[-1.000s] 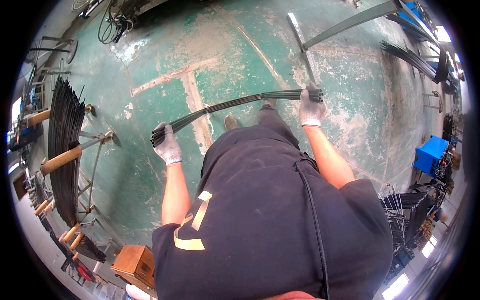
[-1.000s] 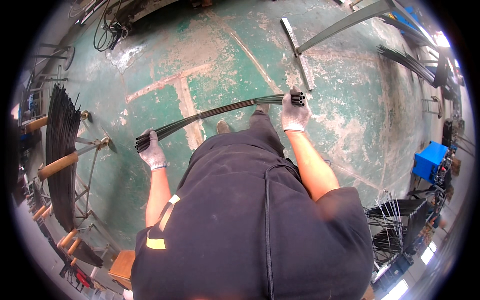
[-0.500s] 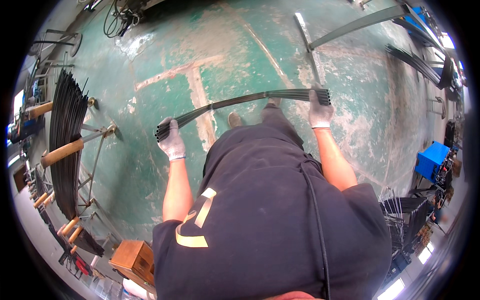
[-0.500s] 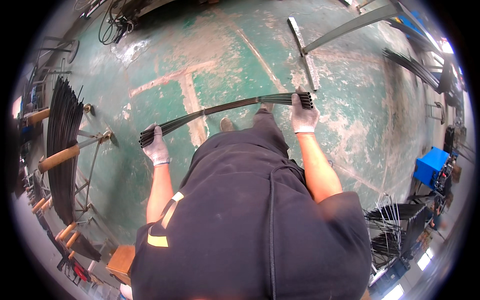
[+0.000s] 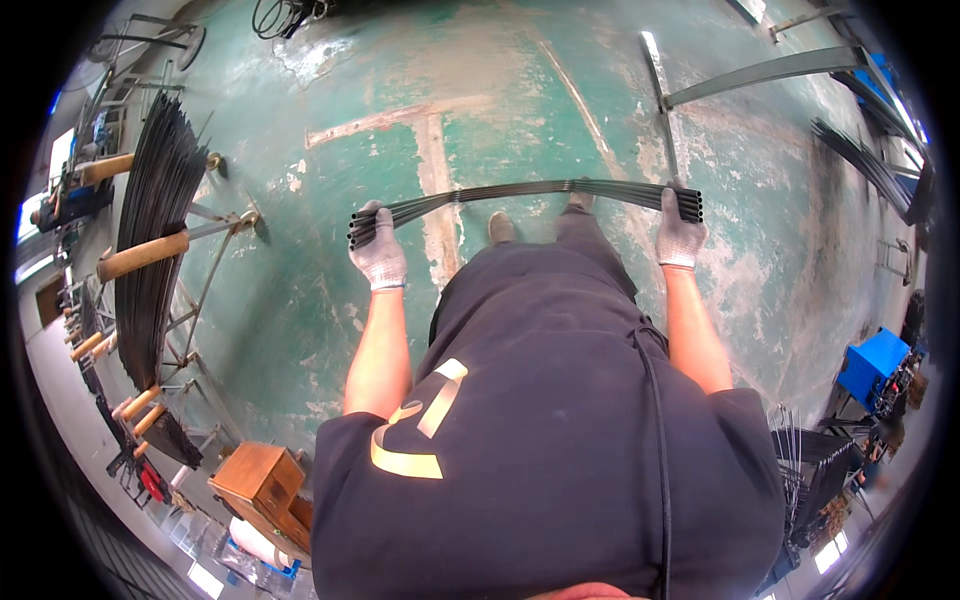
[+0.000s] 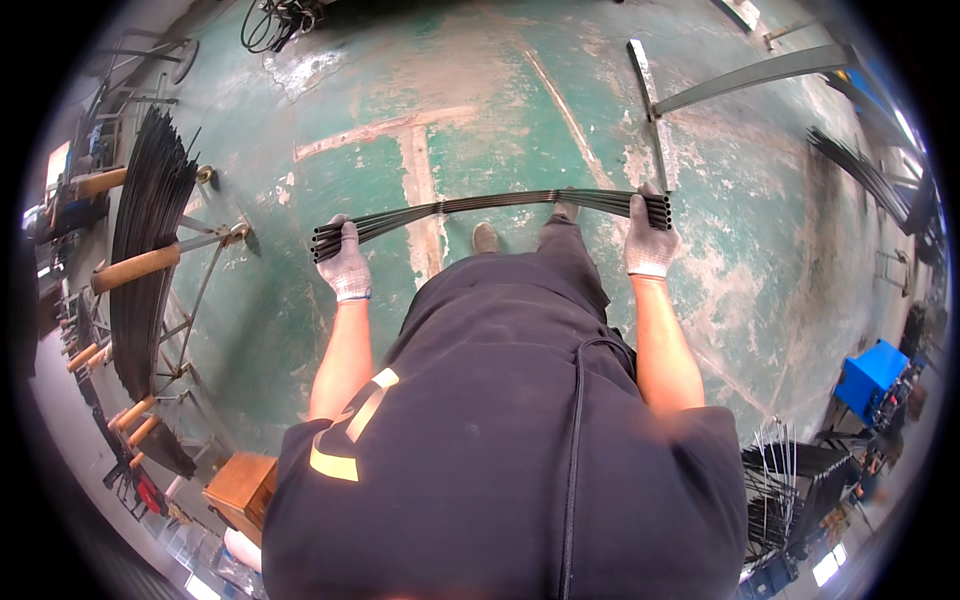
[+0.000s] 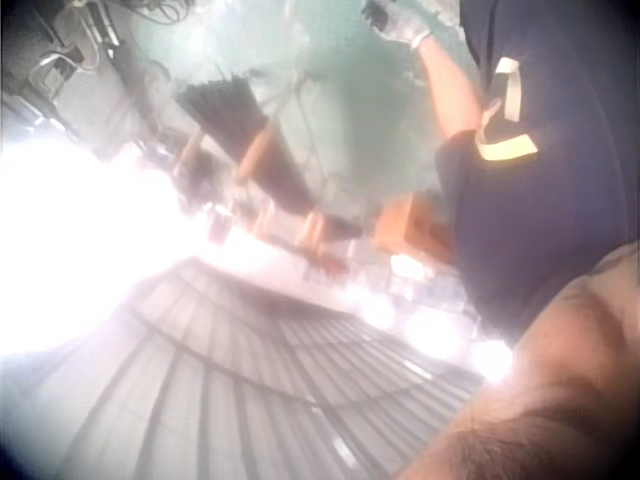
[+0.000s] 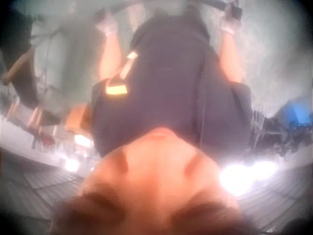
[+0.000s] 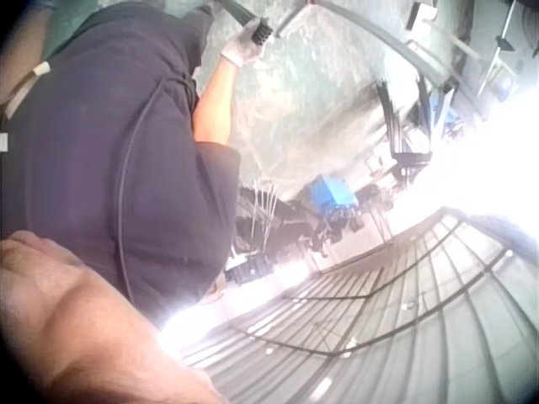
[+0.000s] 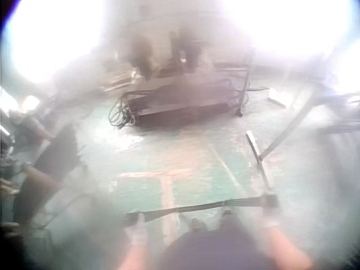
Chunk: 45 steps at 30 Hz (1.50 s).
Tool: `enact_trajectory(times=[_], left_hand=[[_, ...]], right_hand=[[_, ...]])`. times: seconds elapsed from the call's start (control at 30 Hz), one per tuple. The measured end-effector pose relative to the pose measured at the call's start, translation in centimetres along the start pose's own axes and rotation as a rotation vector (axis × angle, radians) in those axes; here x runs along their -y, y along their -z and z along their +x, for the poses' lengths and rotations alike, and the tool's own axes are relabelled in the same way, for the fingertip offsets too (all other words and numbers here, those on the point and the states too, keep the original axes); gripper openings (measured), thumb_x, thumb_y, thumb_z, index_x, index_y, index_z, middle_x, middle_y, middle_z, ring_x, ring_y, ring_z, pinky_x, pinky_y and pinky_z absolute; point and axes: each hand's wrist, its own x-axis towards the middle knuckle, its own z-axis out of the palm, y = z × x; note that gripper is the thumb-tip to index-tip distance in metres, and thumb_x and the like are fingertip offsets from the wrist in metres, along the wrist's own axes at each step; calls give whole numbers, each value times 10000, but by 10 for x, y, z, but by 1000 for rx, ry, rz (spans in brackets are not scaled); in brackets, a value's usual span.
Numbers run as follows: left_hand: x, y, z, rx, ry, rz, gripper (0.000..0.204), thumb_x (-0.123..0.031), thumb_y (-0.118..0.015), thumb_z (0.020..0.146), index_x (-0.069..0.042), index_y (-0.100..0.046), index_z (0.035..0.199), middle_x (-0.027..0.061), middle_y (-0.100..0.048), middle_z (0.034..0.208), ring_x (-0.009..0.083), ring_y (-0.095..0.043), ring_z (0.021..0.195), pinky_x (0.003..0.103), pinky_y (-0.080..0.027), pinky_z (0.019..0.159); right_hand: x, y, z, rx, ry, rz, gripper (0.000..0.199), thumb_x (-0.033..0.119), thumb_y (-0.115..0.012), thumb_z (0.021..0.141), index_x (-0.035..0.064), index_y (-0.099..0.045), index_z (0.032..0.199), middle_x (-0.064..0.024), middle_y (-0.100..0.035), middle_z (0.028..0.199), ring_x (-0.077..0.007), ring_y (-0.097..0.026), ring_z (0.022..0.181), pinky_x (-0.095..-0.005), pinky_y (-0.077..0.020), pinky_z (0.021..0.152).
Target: The person picks up bundles of long metal rods from a rack and places them into a bending machine. They operate the machine to bend the rods into a curved shape, then remove the finished pieces and place them on a nearby rack. The process is repeated for multiple bundles of rods.
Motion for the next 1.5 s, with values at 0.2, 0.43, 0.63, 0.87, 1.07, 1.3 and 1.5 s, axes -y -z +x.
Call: enact_trajectory(times=[0.2, 0.43, 0.63, 0.87, 1.07, 1.3, 1.5], left_hand=[[0, 2, -2, 33, -24, 31, 168, -66, -628, 885, -7, -644, 1041, 51, -658, 1018, 144, -602, 955, 296, -471, 885], [3, -5, -2, -10, -18, -36, 160, -75, -621, 894, -10, -644, 1038, 49, -657, 1005, 143, -598, 951, 297, -473, 884], [3, -1, -9, -74, -21, 48, 157, -61, -604, 898, -4, -638, 1040, 67, -657, 1025, 154, -604, 959, 302, -481, 880], [-4, 1, -10, -102, -30, 106, 164, -48, -619, 878, -1, -639, 1034, 67, -660, 999, 156, -609, 933, 303, -484, 871], [4, -3, -3, -105, -38, 56, 158, -44, -622, 877, -10, -641, 1030, 57, -659, 993, 147, -608, 928, 291, -485, 861], [5, 0, 2, -76, 35, -18, 211, -21, -642, 853, -17, -630, 1064, 47, -647, 1021, 130, -605, 930, 279, -490, 852], [6, -1, 5, -55, 42, -22, 237, -14, -659, 835, -17, -628, 1070, 46, -649, 1015, 130, -609, 923, 281, -494, 846]], right_hand=[[0, -1, 2, 26, 4, 8, 331, 213, -624, 908, 32, -630, 1185, -70, -674, 1119, -115, -616, 1031, -274, -457, 915], [-6, 0, 5, 31, 18, 14, 310, 191, -622, 906, 23, -638, 1166, -64, -675, 1108, -121, -619, 1022, -278, -460, 913], [-2, 6, -1, 73, 17, 4, 286, 172, -626, 902, 9, -644, 1136, -64, -679, 1078, -123, -617, 1011, -283, -462, 912], [-3, 7, 0, 107, 20, 23, 280, 164, -622, 901, 22, -645, 1141, -59, -683, 1063, -119, -619, 995, -279, -463, 903], [0, 4, 4, 77, 22, 45, 292, 120, -661, 875, -12, -643, 1135, -72, -685, 1061, -127, -635, 972, -272, -475, 893], [-9, 4, 13, 147, -11, 156, 401, 108, -662, 869, -16, -568, 1238, -86, -638, 1177, -135, -590, 1081, -276, -443, 958], [2, 4, 9, 159, -25, 164, 443, 92, -674, 851, -23, -542, 1259, -116, -609, 1222, -161, -577, 1116, -299, -446, 969]])
